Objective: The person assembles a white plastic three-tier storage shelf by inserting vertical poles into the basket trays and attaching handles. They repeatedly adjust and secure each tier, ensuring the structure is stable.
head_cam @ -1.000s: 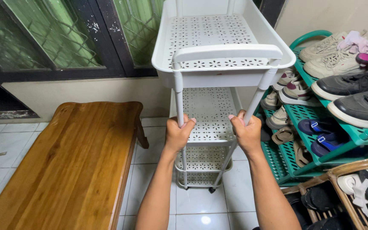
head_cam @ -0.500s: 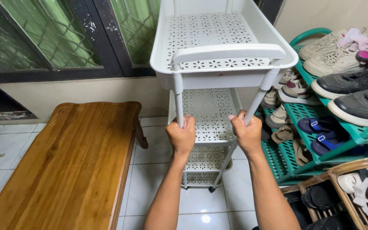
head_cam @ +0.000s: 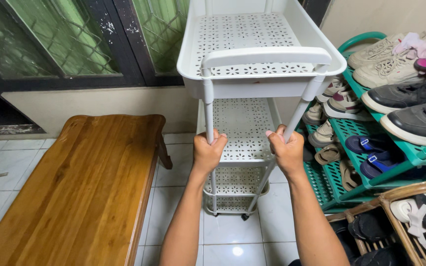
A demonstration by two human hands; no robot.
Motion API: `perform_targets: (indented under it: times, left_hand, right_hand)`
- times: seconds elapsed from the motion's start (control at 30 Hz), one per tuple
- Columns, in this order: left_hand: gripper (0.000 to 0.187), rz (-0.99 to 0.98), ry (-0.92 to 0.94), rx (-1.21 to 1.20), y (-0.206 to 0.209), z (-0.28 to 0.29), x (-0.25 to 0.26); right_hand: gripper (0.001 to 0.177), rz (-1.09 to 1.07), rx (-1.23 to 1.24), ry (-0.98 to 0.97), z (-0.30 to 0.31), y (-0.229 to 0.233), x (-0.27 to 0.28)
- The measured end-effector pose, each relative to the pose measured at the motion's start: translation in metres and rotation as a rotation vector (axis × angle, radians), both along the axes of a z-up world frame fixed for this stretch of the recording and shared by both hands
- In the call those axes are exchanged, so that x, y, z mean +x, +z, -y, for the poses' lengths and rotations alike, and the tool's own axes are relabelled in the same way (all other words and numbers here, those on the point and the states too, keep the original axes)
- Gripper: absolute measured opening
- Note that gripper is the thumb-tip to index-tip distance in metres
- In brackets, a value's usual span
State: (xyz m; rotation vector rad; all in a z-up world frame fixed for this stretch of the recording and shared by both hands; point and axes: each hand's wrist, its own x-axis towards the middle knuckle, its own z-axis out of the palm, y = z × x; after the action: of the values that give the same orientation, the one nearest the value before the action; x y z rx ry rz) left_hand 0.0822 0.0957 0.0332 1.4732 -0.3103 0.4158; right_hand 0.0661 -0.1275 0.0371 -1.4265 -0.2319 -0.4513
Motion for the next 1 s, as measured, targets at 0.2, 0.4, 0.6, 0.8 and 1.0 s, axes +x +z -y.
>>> perform_targets:
  times: [0.2,0.4,0.6,0.8,1.0]
  left_hand:
    - [0.042,-0.115,-0.419,0.002,0.002,-0.027,0.013]
    - [0.039,-0.007,-0.134,-0.022,0.022,-0.007,-0.011]
    - [0.029,0.315,0.163,0.027,0.098,-0.009,-0.028]
    - [0.038,0.077,0.05,-0.044,0.129,0.009,-0.017]
    - [0.032,0.061,-0.077,-0.027,0.127,-0.002,-0.005]
  right_hand:
    - [0.039,-0.014,0.064,0.155,0.006,-0.001,0.002]
    - [0.039,-0.018,0.059,0.122,0.005,-0.003,0.005]
    - [0.039,0.005,0.048,0.121,0.003,-0.004,0.004]
    - [0.039,-0.019,0.05,0.1,0.003,-0.002,0.001]
    - [0.038,-0.026,0.061,0.116,0.003,0.0,0.0]
